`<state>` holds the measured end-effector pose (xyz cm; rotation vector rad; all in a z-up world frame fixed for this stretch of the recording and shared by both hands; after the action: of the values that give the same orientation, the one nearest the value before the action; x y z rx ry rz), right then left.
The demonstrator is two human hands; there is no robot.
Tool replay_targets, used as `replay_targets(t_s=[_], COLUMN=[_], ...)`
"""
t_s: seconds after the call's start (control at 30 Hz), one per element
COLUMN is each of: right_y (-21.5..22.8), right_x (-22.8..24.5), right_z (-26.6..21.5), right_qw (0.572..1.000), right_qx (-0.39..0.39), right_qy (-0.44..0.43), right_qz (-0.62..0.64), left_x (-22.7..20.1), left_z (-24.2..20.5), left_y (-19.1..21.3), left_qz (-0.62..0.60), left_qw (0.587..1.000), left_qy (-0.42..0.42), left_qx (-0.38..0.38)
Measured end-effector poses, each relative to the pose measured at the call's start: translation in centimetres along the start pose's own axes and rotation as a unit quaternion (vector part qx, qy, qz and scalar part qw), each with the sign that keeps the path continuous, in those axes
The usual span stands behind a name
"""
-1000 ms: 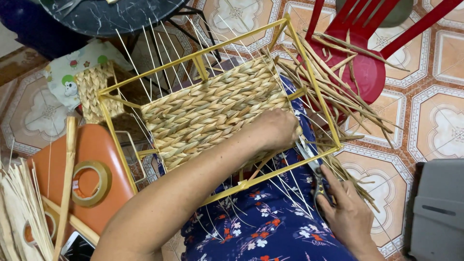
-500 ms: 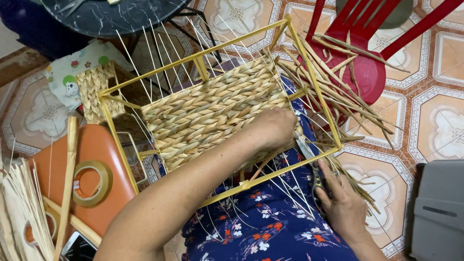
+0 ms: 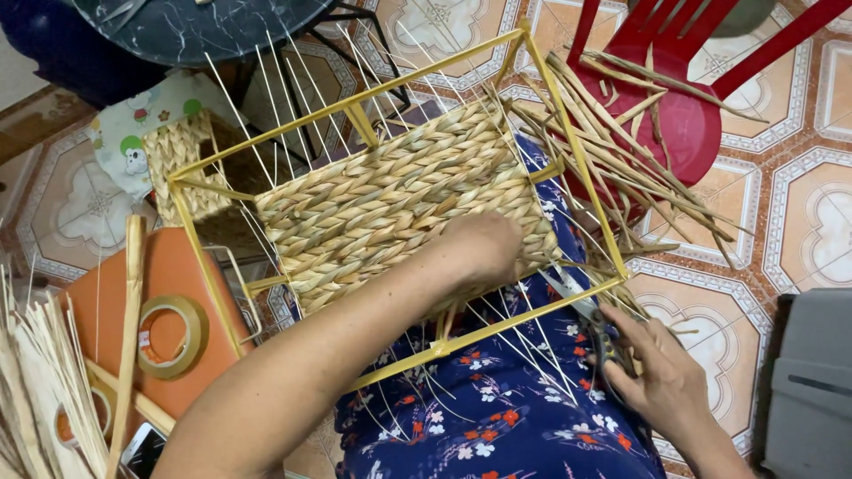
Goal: Weaving a basket by interlacing fiber strips around a frame.
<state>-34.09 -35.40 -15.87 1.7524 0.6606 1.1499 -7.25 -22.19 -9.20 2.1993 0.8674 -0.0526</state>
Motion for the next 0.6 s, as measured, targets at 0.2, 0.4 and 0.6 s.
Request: replay_targets(t_s=[0.2, 0.4, 0.6], right_y=[0.2, -0.6, -1.5], right_x=[0.9, 1.6, 1.1], right_z=[1.4, 1.6, 1.5], right_qw=[0.999, 0.996, 0.997], right_qx=[0.011, 0.005, -0.015], right_qy=[0.039, 0.037, 0.061], right_qz=[-0.029, -0.078, -0.049], left_x=[-0.4, -0.6, -0.2], left_z=[-0.3, -0.3, 0.2], left_y=[1.5, 1.6, 1.6], left_qz=[-0.04, -0.091, -0.097], left_qw=[0.998, 0.993, 0.989], left_qy=[0.0, -0.015, -0.023], left_qx=[-0.056, -0.075, -0.106])
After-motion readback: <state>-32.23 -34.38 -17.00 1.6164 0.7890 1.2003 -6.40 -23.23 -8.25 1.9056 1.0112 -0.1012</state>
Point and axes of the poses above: each hand's wrist, its own z-axis towards the middle knuckle, its own y-axis out of the back of the hand, x = y × z, the point moved 1 cm from there along z, towards the middle knuckle, and after that the axes turned 5 degrees about x, right-handed, at the moved point
